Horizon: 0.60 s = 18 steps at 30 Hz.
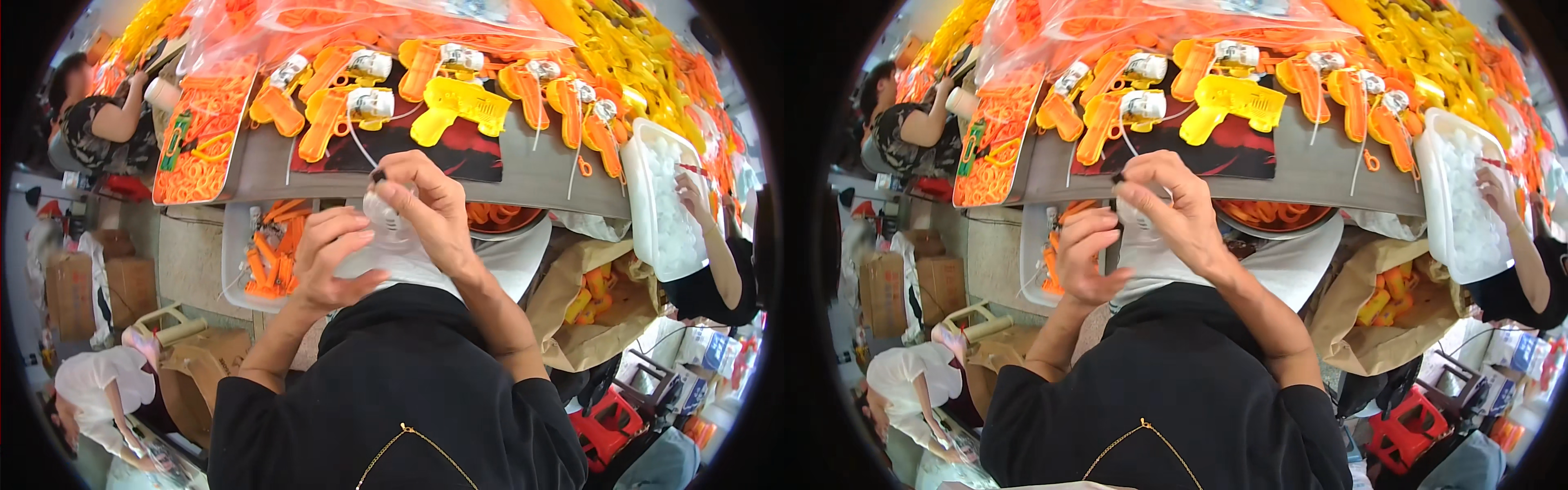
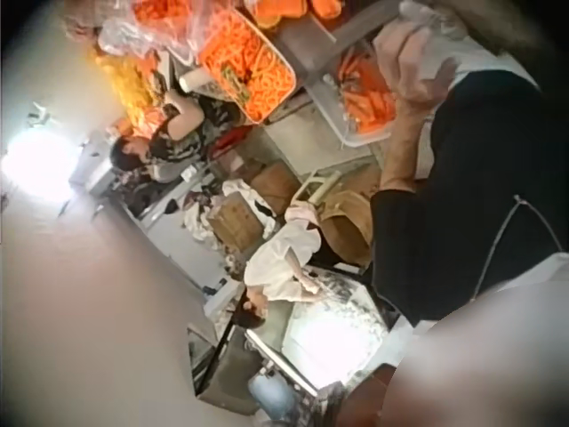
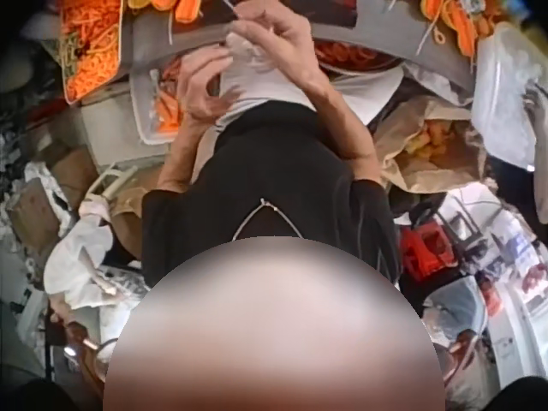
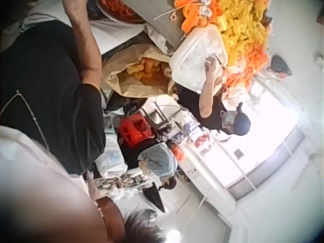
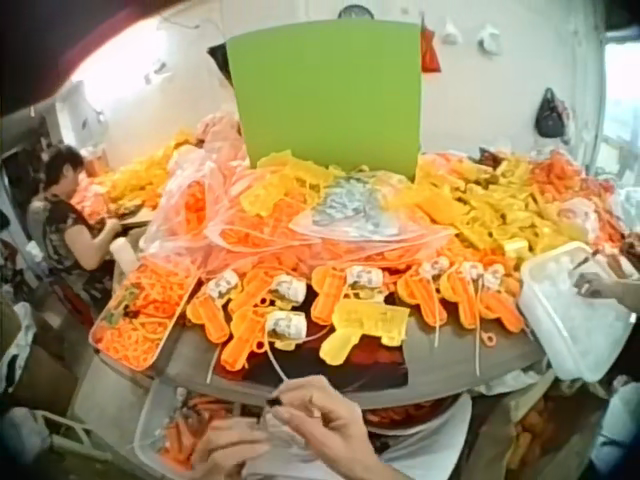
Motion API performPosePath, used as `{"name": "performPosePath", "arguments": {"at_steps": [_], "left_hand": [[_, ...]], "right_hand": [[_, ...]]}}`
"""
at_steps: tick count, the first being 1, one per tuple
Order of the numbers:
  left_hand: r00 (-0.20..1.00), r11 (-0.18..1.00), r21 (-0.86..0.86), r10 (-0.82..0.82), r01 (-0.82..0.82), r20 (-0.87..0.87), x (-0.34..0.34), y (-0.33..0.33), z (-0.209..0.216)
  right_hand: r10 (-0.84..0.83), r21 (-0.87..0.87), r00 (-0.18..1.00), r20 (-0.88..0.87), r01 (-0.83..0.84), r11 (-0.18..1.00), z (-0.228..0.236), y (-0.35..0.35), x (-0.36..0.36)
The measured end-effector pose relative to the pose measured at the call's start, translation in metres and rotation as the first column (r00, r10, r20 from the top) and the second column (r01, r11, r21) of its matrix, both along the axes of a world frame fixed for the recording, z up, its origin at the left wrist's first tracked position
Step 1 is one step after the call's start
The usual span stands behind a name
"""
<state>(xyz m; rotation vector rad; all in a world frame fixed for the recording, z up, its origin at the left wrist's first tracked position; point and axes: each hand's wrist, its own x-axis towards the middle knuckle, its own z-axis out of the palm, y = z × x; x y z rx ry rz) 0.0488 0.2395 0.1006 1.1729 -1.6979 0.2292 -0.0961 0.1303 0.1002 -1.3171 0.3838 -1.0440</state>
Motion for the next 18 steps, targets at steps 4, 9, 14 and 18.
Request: {"name": "performPosePath", "arguments": {"at_steps": [4,9,14,18], "left_hand": [[0.987,0.983,0.154,-0.078,0.099,-0.140,0.002,-0.037,0.049],[0.867,0.847,0.239,-0.403,0.474,-0.294,0.006,-0.079,0.072],[0.836,0.830,0.217,-0.427,0.514,-0.345,-0.015,-0.102,0.094],[0.850,0.839,0.195,-0.452,0.507,-0.270,-0.027,-0.156,0.085]], "right_hand": [[0.395,-0.049,0.907,-0.143,-0.405,0.913,0.031,-0.030,-0.030],[0.551,0.091,0.834,-0.029,-0.546,0.833,0.040,-0.047,-0.045],[0.318,0.071,0.923,0.217,-0.340,0.938,0.042,-0.039,-0.057],[0.040,0.139,0.980,0.197,-0.069,0.988,0.046,-0.044,-0.080]]}}
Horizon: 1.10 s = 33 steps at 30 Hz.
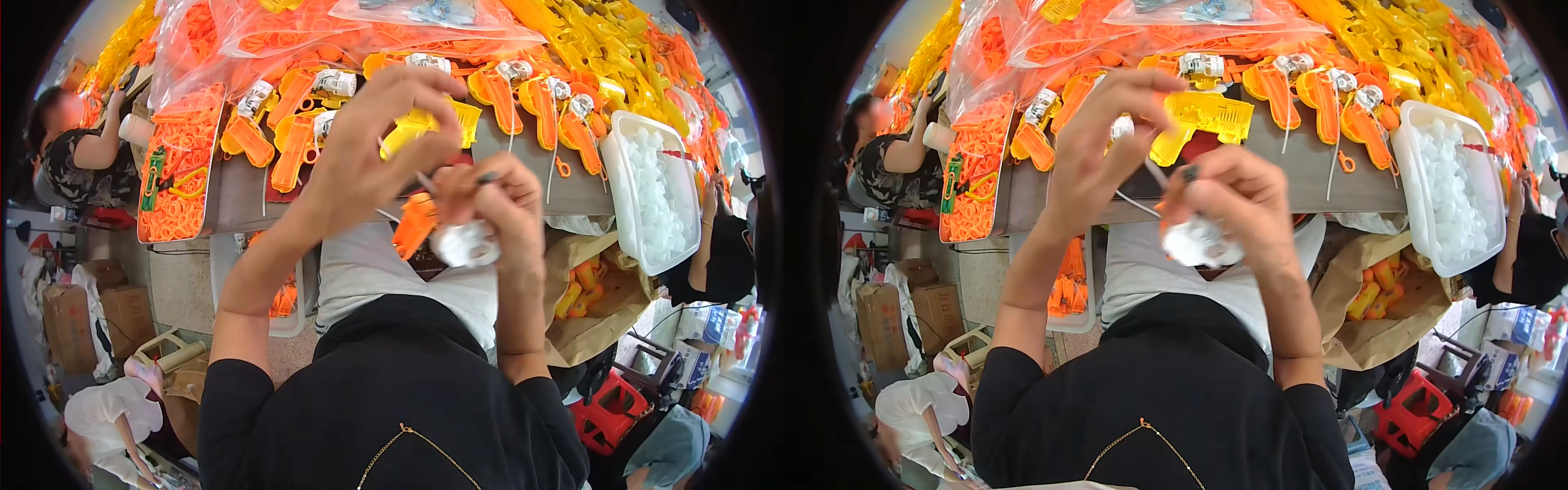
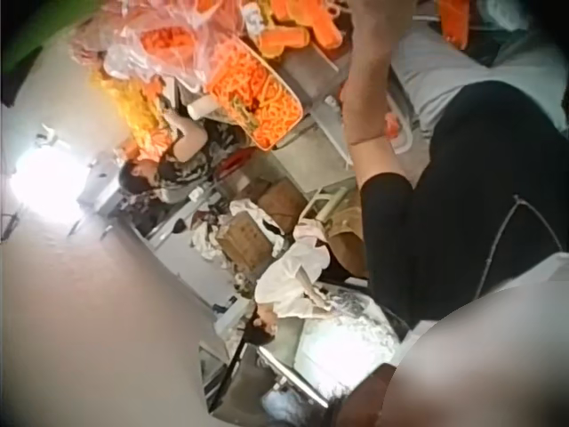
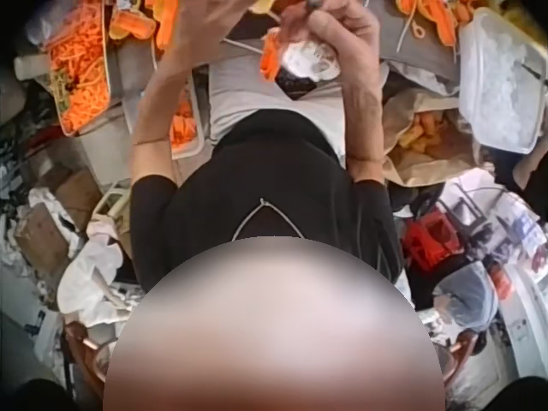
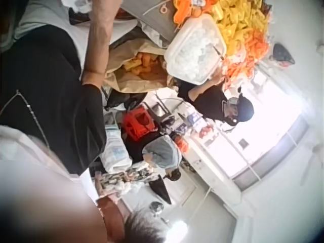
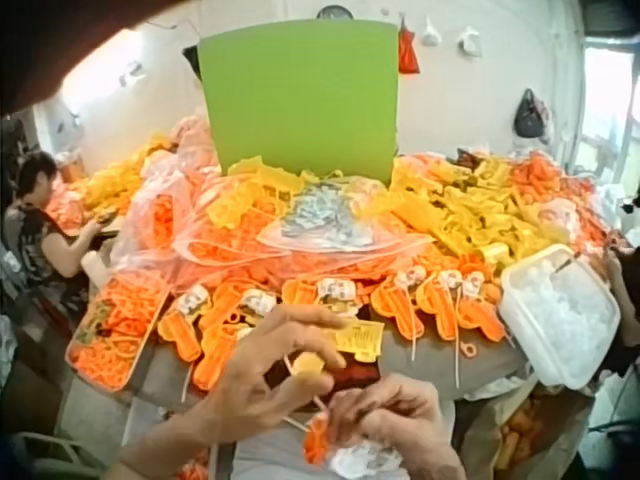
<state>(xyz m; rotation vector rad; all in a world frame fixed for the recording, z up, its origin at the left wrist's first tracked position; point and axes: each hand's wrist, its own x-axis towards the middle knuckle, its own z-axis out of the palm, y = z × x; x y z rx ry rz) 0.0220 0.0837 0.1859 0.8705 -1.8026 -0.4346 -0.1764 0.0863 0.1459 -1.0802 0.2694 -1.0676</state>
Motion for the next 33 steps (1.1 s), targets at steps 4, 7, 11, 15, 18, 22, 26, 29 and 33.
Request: {"name": "performPosePath", "arguments": {"at_steps": [4,7,11,15,18,22,26,29,33], "left_hand": [[0.774,0.915,-0.238,0.402,-0.324,0.489,0.029,-0.072,-0.066],[0.648,0.901,-0.304,0.434,-0.310,0.627,0.034,-0.100,-0.105],[0.543,0.922,-0.258,0.380,-0.289,0.749,0.036,-0.108,-0.116],[0.583,0.879,-0.350,0.477,-0.324,0.657,0.024,-0.087,-0.097],[0.868,0.912,0.117,0.327,-0.393,0.373,0.002,-0.077,-0.094],[0.959,0.883,0.407,0.278,-0.234,-0.051,-0.001,-0.067,-0.113],[0.954,0.898,0.331,0.300,-0.290,0.022,-0.005,-0.067,-0.117],[0.953,0.896,0.326,0.295,-0.302,0.073,-0.012,-0.069,-0.112],[0.933,0.890,0.284,0.318,-0.355,0.168,-0.017,-0.064,-0.106]], "right_hand": [[-0.184,-0.091,0.982,-0.044,0.179,0.980,0.012,-0.039,-0.060],[-0.220,-0.129,0.946,-0.239,0.194,0.972,0.053,-0.060,-0.098],[-0.279,-0.352,0.596,-0.753,-0.006,0.936,0.068,-0.084,-0.073],[-0.232,-0.326,0.391,-0.891,-0.193,0.925,-0.013,-0.116,-0.027],[-0.174,-0.258,0.501,-0.848,-0.102,0.961,-0.057,-0.119,-0.020],[-0.331,-0.407,0.538,-0.775,-0.024,0.913,-0.064,-0.118,-0.015],[-0.446,-0.536,0.510,-0.735,-0.035,0.843,-0.064,-0.116,-0.013],[-0.546,-0.639,0.511,-0.665,-0.009,0.769,-0.068,-0.115,-0.016],[-0.580,-0.666,0.443,-0.683,-0.051,0.745,-0.063,-0.112,-0.010]]}}
